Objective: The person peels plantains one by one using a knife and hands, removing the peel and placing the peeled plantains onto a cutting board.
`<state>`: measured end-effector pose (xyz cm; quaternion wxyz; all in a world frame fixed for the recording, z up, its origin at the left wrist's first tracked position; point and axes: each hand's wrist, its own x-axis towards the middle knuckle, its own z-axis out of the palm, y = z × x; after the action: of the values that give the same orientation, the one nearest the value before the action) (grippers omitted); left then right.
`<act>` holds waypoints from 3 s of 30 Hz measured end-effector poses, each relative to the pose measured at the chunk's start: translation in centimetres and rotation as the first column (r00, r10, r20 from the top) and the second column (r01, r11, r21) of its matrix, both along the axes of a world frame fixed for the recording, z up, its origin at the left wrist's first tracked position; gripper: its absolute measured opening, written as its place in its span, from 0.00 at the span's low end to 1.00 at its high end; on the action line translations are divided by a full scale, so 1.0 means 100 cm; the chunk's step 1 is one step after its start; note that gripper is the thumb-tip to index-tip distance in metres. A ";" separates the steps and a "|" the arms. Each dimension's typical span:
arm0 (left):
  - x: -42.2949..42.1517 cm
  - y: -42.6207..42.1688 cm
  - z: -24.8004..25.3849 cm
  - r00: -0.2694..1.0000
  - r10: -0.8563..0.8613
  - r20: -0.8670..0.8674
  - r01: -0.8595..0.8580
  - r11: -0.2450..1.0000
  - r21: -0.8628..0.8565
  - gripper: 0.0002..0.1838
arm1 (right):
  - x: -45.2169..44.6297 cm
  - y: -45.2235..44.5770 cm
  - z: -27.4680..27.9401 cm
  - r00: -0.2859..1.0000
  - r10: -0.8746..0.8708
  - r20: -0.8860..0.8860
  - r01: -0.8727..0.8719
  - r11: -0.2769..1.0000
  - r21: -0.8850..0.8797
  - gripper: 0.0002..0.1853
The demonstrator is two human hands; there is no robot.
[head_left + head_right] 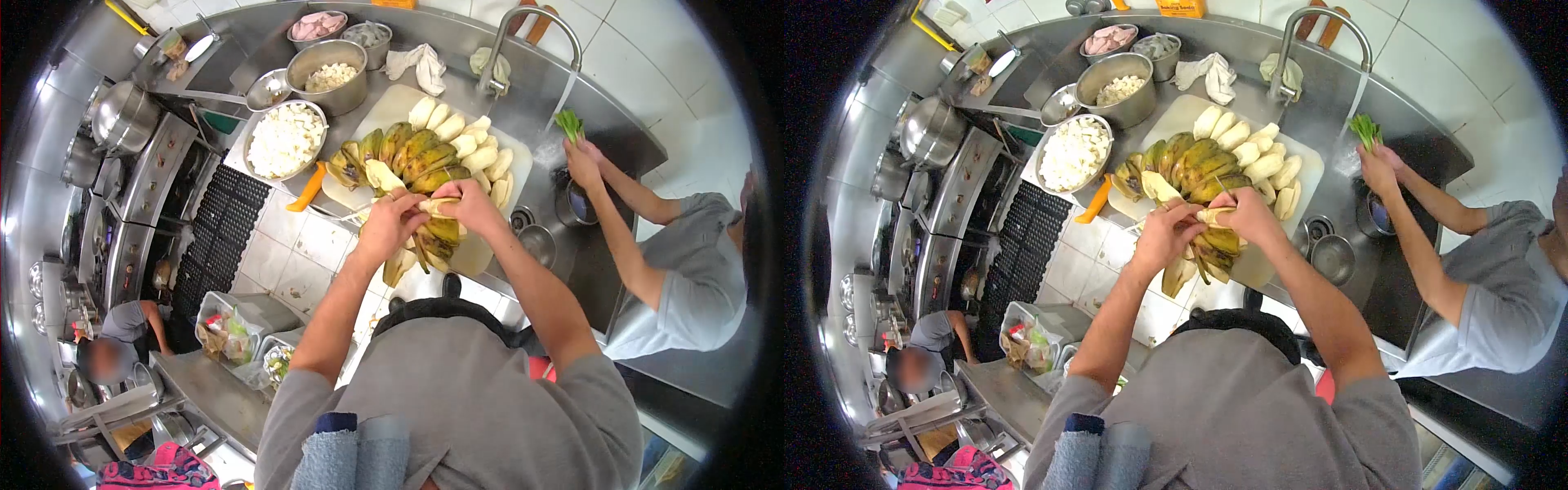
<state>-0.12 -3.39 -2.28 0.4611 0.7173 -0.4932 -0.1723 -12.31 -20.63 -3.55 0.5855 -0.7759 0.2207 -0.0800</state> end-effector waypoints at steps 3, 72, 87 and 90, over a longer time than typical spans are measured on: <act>0.000 0.000 -0.002 1.000 -0.012 0.006 0.012 1.000 -0.013 0.15 | 0.000 -0.002 -0.014 0.998 -0.041 0.053 0.041 0.999 0.006 0.13; 0.121 -0.114 0.045 0.979 0.179 0.101 -0.175 0.983 -0.048 0.16 | -0.071 -0.013 0.026 0.952 -0.261 -0.159 0.207 0.933 -0.294 0.30; 0.106 -0.103 0.073 0.932 0.033 0.360 -0.089 0.986 0.140 0.18 | -0.043 -0.046 0.067 0.995 0.001 -0.096 0.016 0.985 0.171 0.25; 0.101 -0.042 0.071 0.916 0.246 0.317 -0.294 0.949 0.111 0.11 | -0.030 -0.045 0.061 0.998 -0.010 -0.056 0.028 0.942 0.336 0.24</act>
<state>9.94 -7.58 4.83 0.3427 0.8302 -0.4383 -0.0343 -15.27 -25.17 2.56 0.7025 -0.6642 0.2543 -0.0260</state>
